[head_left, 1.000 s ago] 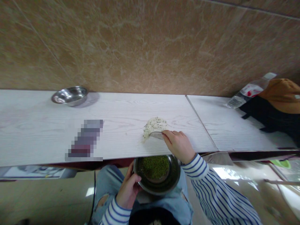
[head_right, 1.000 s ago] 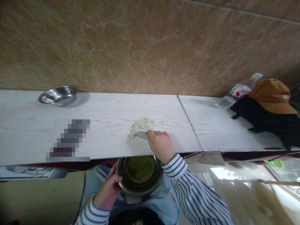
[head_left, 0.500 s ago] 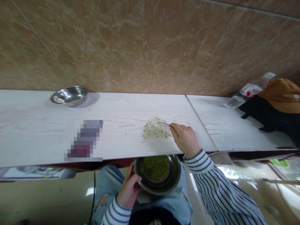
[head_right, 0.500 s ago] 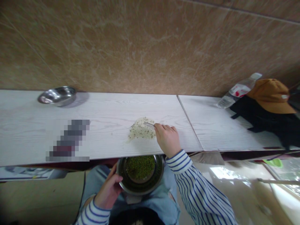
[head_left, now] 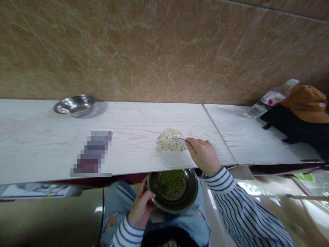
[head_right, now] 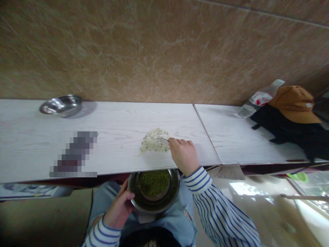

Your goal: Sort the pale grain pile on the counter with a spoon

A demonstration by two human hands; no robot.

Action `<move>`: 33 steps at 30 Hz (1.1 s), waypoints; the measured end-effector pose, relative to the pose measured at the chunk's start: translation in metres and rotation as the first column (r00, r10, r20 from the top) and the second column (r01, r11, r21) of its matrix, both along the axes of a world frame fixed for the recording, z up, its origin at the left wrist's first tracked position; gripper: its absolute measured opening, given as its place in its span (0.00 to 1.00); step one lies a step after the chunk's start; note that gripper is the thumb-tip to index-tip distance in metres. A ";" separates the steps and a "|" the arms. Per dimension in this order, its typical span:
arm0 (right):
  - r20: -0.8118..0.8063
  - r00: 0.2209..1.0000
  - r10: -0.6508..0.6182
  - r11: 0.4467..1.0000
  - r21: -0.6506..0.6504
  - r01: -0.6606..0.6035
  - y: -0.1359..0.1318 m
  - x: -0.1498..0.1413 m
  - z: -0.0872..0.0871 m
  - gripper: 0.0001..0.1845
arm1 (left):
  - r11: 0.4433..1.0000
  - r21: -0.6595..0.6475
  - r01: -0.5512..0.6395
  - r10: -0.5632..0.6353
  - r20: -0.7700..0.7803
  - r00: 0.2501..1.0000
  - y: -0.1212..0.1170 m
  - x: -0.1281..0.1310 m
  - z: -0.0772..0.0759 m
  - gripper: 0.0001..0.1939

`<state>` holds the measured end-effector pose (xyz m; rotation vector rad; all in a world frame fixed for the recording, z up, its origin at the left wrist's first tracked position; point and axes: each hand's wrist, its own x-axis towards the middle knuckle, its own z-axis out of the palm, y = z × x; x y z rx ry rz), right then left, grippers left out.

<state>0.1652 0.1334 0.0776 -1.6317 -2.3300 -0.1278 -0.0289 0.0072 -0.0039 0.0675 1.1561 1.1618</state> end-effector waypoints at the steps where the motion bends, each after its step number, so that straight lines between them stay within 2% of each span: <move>1: -0.003 1.000 -0.028 1.000 0.009 0.028 0.003 0.002 0.000 0.13 | 1.000 0.004 0.001 -0.001 0.001 1.000 0.000 0.000 0.000 0.37; 4: 0.004 0.995 -0.100 0.995 0.012 0.100 0.012 0.004 -0.002 0.14 | 1.000 0.011 0.001 -0.001 -0.006 1.000 0.000 0.001 0.001 0.37; 7: 0.030 0.993 -0.115 0.993 -0.015 0.115 0.018 0.000 -0.003 0.14 | 1.000 0.006 -0.003 0.003 -0.021 1.000 -0.001 0.001 0.002 0.37; 13: 0.034 0.997 -0.073 0.993 -0.087 0.075 0.017 -0.008 -0.002 0.14 | 1.000 -0.002 -0.003 0.003 -0.043 0.999 -0.001 0.000 0.004 0.37; 33: -0.031 0.999 0.038 0.991 -0.130 -0.042 -0.004 -0.004 0.003 0.13 | 1.000 -0.001 -0.005 0.005 -0.026 1.000 -0.003 0.002 0.002 0.38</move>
